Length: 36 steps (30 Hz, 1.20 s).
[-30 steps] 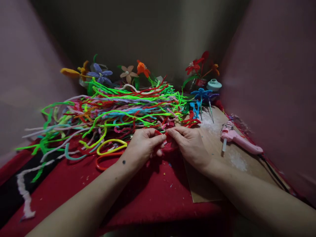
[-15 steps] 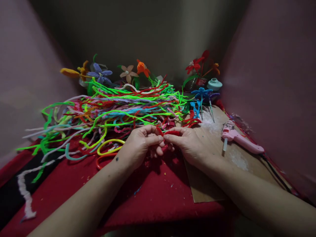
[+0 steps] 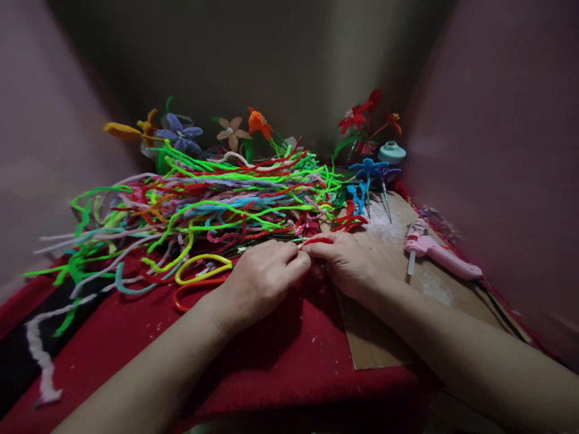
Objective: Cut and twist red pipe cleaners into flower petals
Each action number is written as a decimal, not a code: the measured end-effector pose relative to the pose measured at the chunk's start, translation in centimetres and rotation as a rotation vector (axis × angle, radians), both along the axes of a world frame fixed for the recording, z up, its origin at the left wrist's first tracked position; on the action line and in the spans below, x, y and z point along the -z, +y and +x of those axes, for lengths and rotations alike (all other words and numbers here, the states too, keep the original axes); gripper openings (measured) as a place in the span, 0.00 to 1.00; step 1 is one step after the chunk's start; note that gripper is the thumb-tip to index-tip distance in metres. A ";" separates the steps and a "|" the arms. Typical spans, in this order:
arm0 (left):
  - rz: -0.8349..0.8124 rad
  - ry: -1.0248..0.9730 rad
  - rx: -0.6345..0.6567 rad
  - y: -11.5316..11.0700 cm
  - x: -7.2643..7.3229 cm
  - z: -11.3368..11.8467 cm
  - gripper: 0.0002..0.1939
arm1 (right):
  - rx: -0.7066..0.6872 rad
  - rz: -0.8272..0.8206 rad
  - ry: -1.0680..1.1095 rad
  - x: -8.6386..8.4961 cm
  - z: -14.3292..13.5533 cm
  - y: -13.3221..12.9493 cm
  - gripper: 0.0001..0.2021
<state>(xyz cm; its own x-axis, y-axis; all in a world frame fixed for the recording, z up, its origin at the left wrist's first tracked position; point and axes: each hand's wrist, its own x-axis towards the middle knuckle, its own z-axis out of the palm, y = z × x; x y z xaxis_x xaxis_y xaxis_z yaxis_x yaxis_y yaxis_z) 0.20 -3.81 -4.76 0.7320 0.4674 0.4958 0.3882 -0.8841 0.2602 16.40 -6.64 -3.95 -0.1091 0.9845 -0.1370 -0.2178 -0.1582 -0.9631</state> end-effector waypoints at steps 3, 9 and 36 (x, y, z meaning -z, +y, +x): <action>-0.305 -0.164 -0.068 -0.2 -0.8 0.1 0.08 | 0.027 0.043 -0.097 -0.7 0.0 -0.3 0.08; -1.290 -0.241 -0.133 -0.3 -2.7 -0.1 0.12 | 0.113 0.387 -0.510 -0.3 -0.2 -1.0 0.05; -0.996 -0.356 -0.316 0.3 -2.1 -0.3 0.08 | 0.042 0.054 -0.045 -0.9 -0.1 -0.8 0.07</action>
